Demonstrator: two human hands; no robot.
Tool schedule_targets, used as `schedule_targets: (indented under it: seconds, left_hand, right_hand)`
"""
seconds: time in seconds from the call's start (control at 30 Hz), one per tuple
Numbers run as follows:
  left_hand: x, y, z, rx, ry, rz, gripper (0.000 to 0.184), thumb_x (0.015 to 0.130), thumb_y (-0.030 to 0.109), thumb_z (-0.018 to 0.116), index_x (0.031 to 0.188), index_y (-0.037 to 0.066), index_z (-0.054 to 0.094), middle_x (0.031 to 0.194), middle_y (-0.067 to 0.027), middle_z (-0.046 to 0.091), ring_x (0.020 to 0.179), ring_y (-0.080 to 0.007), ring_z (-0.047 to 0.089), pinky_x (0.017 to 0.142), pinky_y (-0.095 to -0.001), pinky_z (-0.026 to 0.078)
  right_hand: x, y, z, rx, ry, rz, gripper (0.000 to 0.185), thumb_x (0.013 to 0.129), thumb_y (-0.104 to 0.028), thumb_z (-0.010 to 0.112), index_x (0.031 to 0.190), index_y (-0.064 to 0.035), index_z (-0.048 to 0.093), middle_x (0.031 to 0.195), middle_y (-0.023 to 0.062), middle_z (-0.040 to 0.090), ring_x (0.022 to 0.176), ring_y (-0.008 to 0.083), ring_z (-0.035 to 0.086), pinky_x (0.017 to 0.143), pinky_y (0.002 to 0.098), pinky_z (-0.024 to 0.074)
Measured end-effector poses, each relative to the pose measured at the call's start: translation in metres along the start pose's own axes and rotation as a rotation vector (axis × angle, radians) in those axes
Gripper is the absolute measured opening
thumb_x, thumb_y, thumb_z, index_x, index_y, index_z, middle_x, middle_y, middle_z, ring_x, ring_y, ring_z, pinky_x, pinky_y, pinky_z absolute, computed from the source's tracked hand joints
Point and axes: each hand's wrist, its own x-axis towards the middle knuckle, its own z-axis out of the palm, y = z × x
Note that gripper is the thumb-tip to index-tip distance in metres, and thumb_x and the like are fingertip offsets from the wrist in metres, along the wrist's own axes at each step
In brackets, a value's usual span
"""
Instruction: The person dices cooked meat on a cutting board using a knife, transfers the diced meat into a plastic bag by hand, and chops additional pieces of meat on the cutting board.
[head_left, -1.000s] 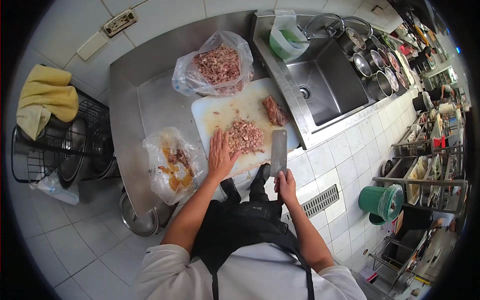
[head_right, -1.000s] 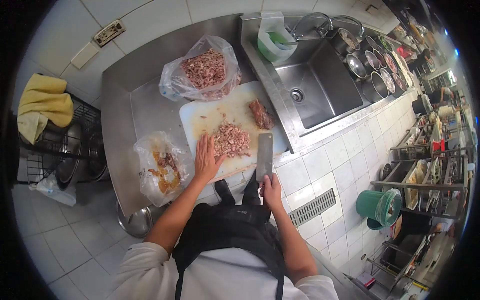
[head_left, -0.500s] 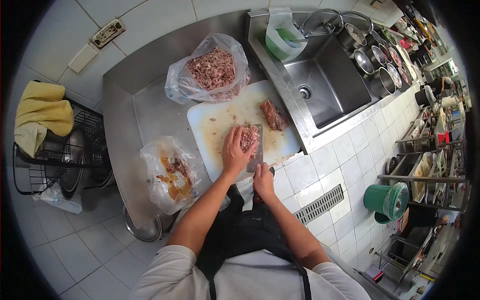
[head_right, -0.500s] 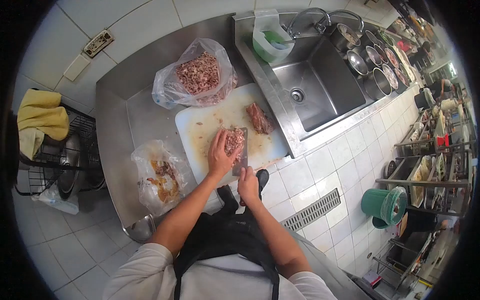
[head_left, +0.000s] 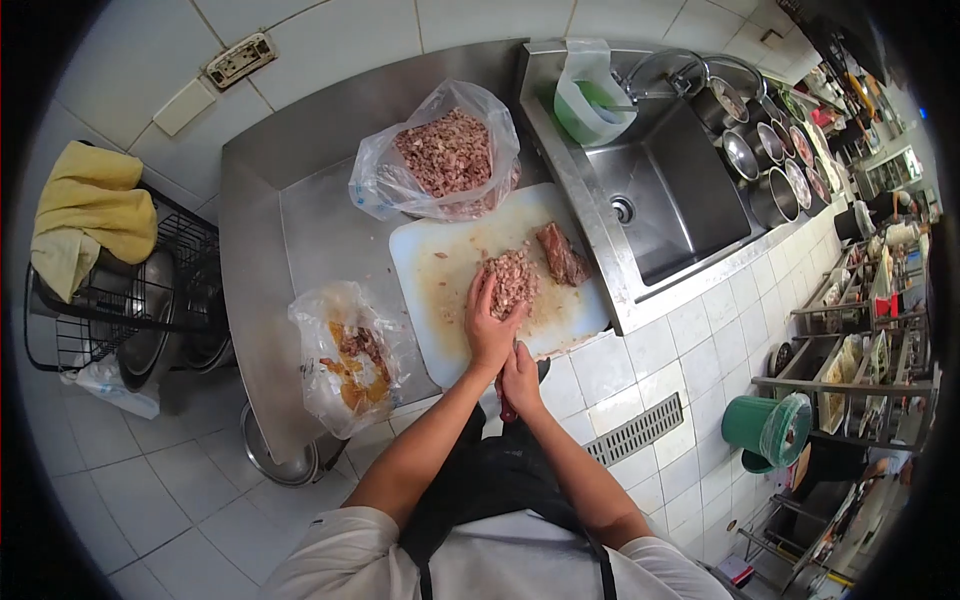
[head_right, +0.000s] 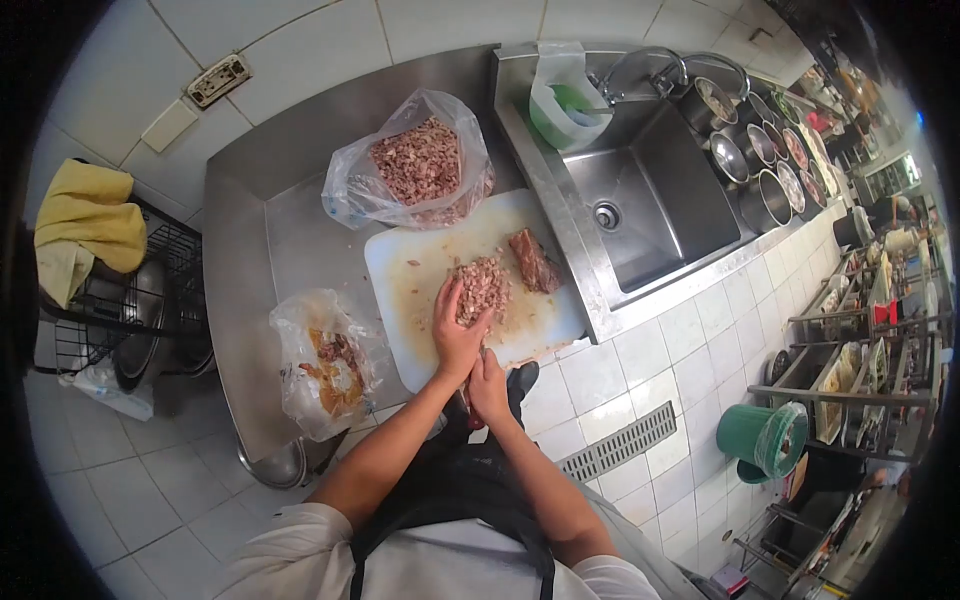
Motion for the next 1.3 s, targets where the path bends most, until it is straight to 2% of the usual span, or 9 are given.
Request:
schedule_targets:
  seconds: [0.3,0.43,0.53,0.6,0.83,1.0,1.1,1.2,1.3]
  left_hand:
    - [0.056,0.03,-0.023,0.009,0.163,-0.006,0.07,0.079,0.015,0.087,0.142,0.0,0.059,0.152,-0.0227,0.053,0.14,-0.0409,0.052,0.117,-0.0467,0.043]
    - [0.141,0.039,-0.025,0.012,0.233,0.024,0.069,0.082,0.023,0.086,0.141,0.0,0.059,0.148,-0.0241,0.055,0.139,-0.041,0.052,0.116,-0.0466,0.043]
    - [0.223,0.037,-0.02,0.05,0.246,-0.025,0.066,0.084,0.03,0.084,0.139,0.0,0.061,0.144,-0.024,0.059,0.137,-0.0409,0.054,0.114,-0.0468,0.044]
    - [0.273,0.02,-0.011,0.143,0.196,-0.128,0.063,0.086,0.034,0.081,0.137,0.001,0.064,0.141,-0.023,0.061,0.135,-0.0404,0.055,0.112,-0.0465,0.045]
    - [0.34,-0.062,0.006,-0.079,0.216,-0.227,0.043,0.106,0.037,0.054,0.123,0.002,0.073,0.123,-0.0175,0.074,0.118,-0.0348,0.068,0.104,-0.0432,0.049]
    - [0.352,-0.097,-0.011,-0.205,0.3,-0.188,0.039,0.106,0.036,0.055,0.117,0.005,0.077,0.116,-0.0165,0.077,0.111,-0.0351,0.071,0.098,-0.0411,0.052]
    - [0.349,-0.085,-0.035,-0.039,0.226,-0.121,0.037,0.106,0.035,0.057,0.117,0.006,0.077,0.113,-0.018,0.077,0.109,-0.0349,0.072,0.096,-0.0407,0.053]
    - [0.352,-0.086,-0.06,0.047,0.14,-0.029,0.036,0.106,0.034,0.057,0.118,0.006,0.077,0.111,-0.0185,0.077,0.106,-0.0329,0.073,0.093,-0.0394,0.054]
    - [0.357,-0.083,-0.074,-0.109,0.09,-0.128,0.035,0.107,0.031,0.057,0.119,0.004,0.075,0.11,-0.0154,0.078,0.105,-0.0266,0.074,0.092,-0.0361,0.055]
  right_hand:
    - [0.01,-0.116,0.008,-0.101,-0.103,0.079,0.027,0.11,-0.02,0.048,0.106,0.0053,0.056,0.073,0.0247,0.066,0.062,0.0391,0.067,0.06,0.0486,0.0512]
    - [0.09,-0.13,0.028,-0.198,-0.062,-0.311,0.031,0.108,-0.022,0.049,0.113,0.0077,0.059,0.08,0.0291,0.067,0.074,0.0475,0.069,0.071,0.0544,0.053]
    - [0.141,-0.209,0.041,-0.261,-0.079,-0.279,0.036,0.108,-0.027,0.048,0.112,0.0076,0.06,0.081,0.0282,0.069,0.071,0.0439,0.072,0.067,0.0533,0.0556]
    - [0.18,-0.237,0.048,-0.138,-0.172,-0.16,0.03,0.108,-0.025,0.051,0.106,0.0043,0.057,0.072,0.0155,0.064,0.046,0.0239,0.061,0.045,0.0407,0.0501]
    - [0.198,-0.248,0.028,-0.142,-0.06,-0.06,0.028,0.108,-0.023,0.051,0.113,0.0043,0.053,0.071,0.0142,0.062,0.047,0.0251,0.062,0.043,0.0416,0.0507]
    - [0.193,-0.23,0.011,-0.028,-0.043,0.036,0.03,0.106,-0.022,0.054,0.111,0.0068,0.054,0.078,0.0176,0.066,0.048,0.0263,0.065,0.045,0.0422,0.0527]
    - [0.199,-0.226,0.011,-0.044,-0.054,0.022,0.024,0.108,-0.023,0.052,0.116,0.0,0.051,0.069,0.007,0.054,0.045,0.0194,0.055,0.041,0.0384,0.0476]
    - [0.198,-0.236,0.015,0.016,-0.048,-0.063,0.024,0.104,-0.022,0.057,0.109,0.0014,0.053,0.07,0.0095,0.058,0.048,0.0209,0.06,0.046,0.0404,0.0509]
    - [0.198,-0.258,0.023,-0.362,-0.031,-0.202,0.028,0.099,-0.018,0.061,0.114,0.0057,0.058,0.085,0.0268,0.071,0.066,0.0399,0.072,0.066,0.05,0.0583]
